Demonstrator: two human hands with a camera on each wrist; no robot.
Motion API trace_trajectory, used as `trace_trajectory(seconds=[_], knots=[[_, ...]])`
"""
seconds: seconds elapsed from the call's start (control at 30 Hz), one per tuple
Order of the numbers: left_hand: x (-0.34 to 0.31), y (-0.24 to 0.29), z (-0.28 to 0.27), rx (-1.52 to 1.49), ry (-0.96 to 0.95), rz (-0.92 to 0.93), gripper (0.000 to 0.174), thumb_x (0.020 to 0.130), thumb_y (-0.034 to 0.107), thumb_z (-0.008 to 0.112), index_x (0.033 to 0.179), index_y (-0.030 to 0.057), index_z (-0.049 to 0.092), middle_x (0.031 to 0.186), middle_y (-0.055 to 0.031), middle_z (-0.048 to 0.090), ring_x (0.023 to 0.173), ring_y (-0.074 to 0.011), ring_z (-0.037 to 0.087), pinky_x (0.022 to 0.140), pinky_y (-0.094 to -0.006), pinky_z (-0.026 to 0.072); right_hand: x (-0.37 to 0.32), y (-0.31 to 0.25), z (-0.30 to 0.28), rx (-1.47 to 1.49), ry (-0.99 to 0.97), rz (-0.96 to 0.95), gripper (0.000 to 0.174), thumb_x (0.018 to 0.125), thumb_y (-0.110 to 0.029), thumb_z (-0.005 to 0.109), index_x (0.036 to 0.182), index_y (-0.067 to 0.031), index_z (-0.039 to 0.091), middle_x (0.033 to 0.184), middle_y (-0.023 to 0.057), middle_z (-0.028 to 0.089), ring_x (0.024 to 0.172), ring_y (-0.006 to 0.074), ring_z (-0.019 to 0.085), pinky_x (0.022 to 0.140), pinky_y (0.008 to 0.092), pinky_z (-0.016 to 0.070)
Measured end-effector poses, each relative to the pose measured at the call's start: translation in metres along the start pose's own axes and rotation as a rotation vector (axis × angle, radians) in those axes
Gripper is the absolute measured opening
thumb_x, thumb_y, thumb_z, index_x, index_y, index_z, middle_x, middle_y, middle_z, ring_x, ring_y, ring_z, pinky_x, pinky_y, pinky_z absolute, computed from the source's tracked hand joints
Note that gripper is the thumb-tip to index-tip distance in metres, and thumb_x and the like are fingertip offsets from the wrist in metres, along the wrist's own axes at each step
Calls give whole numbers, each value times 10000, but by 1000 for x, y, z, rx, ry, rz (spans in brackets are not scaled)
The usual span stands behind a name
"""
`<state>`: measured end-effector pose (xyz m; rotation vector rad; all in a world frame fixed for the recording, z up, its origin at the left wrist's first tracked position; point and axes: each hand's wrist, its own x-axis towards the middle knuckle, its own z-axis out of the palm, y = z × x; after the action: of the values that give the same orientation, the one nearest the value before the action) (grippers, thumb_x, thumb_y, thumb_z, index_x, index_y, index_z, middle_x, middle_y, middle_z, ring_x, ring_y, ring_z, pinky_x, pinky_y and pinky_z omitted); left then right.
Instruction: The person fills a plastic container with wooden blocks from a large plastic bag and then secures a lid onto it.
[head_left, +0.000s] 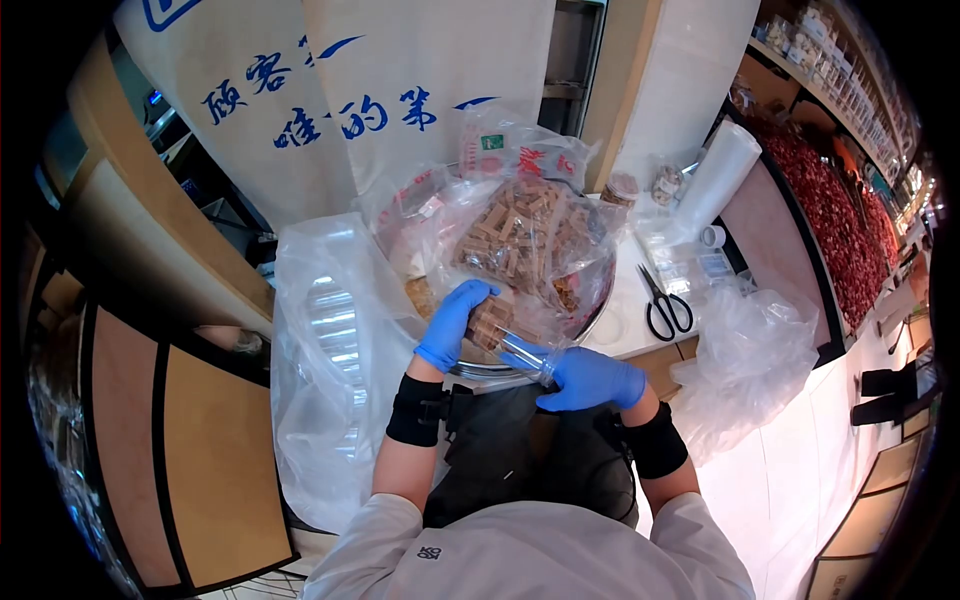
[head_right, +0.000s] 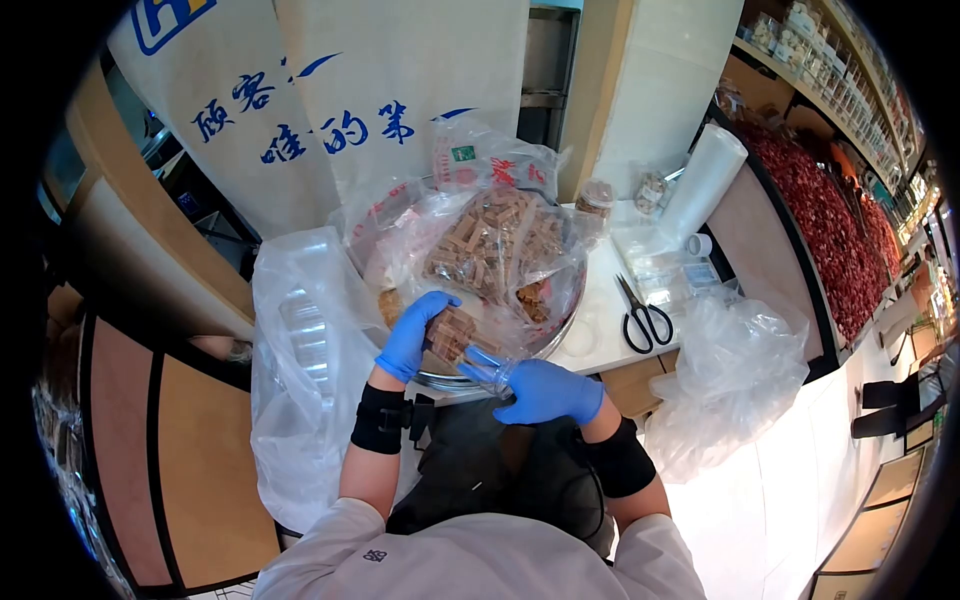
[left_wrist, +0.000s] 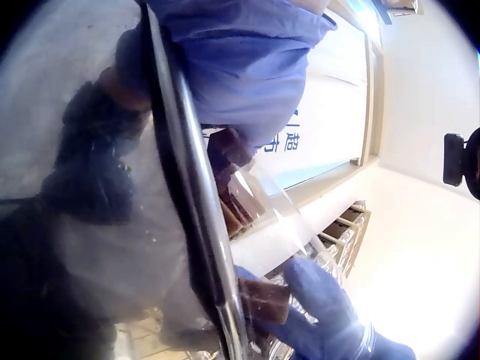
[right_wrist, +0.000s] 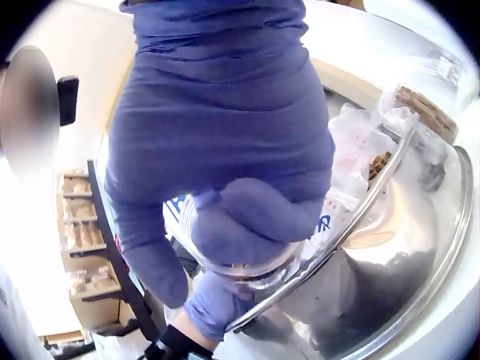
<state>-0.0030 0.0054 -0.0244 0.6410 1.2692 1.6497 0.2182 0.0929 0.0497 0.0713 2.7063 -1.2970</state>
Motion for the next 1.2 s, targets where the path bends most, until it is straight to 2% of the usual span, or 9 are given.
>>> trace_trajectory(seconds=[0.07, 0.27, 0.43, 0.5, 0.6, 0.73, 0.8, 1.03, 1.2], knots=[[0, -1, 0, 13, -10, 27, 266, 903, 329, 524, 998, 117, 654, 974, -25, 631, 914, -125, 609, 760, -279, 494, 2, 6, 5, -200, 126, -96, 610, 795, -253, 618, 1379, -165, 466, 1442, 88, 419, 845, 282, 645, 827, 356, 505], [-3, 2, -1, -55, 74, -58, 264, 909, 321, 507, 1015, 123, 646, 990, -3, 624, 913, -121, 605, 762, -271, 486, -16, 14, -13, -169, 252, 47, 417, 788, -213, 667, 1197, -149, 625, 1289, 64, 578, 734, 218, 667, 717, 308, 535], [-7, 8, 0, -139, 60, -48, 266, 908, 314, 494, 1031, 135, 647, 1004, 11, 624, 931, -110, 598, 760, -273, 485, -20, 2, -7, -35, 405, -24, 441, 770, -199, 707, 1201, -157, 623, 1259, 38, 599, 615, 172, 633, 659, 280, 530], [-5, 7, -2, -134, 77, -63, 262, 907, 310, 496, 1030, 135, 648, 1000, 13, 626, 929, -110, 598, 757, -274, 485, -23, -12, -4, -158, 525, 117, 469, 768, -265, 734, 1210, -160, 618, 1267, 47, 594, 603, 161, 623, 646, 279, 527], [-4, 5, -2, -137, 92, -64, 259, 902, 305, 501, 1026, 132, 650, 985, 14, 629, 917, -110, 600, 746, -275, 485, -23, 5, 4, -76, 684, 97, 522, 767, -357, 743, 1235, -172, 604, 1262, 74, 595, 614, 171, 629, 665, 291, 530], [-5, 7, 0, -135, 80, -50, 260, 900, 308, 506, 1023, 129, 649, 969, 9, 629, 905, -118, 605, 751, -277, 485, -20, 9, 10, -182, 555, 87, 544, 768, -403, 738, 1238, -167, 602, 1258, 96, 596, 629, 182, 635, 689, 304, 532], [-1, 3, -2, -104, 85, -35, 262, 901, 310, 503, 1024, 128, 647, 974, 6, 628, 906, -119, 605, 750, -277, 486, -19, 2, 11, -34, 340, 109, 536, 769, -400, 741, 1220, -139, 612, 1231, 119, 610, 681, 202, 652, 717, 318, 532], [-2, 2, -1, -118, 88, -7, 264, 896, 325, 506, 1020, 135, 639, 975, 0, 623, 891, -112, 610, 690, -284, 503, -18, 21, 10, -10, 590, 95, 611, 782, -411, 726, 1279, -97, 561, 1205, 158, 615, 979, 304, 650, 844, 361, 509], [5, -5, -5, 41, 104, 37, 281, 901, 352, 493, 1031, 146, 633, 958, 0, 625, 833, -116, 630, 594, -279, 509, -10, 23, 21, -230, 384, 75, 687, 792, -470, 694, 1334, -94, 499, 1205, 203, 595, 1071, 366, 593, 906, 385, 476]])
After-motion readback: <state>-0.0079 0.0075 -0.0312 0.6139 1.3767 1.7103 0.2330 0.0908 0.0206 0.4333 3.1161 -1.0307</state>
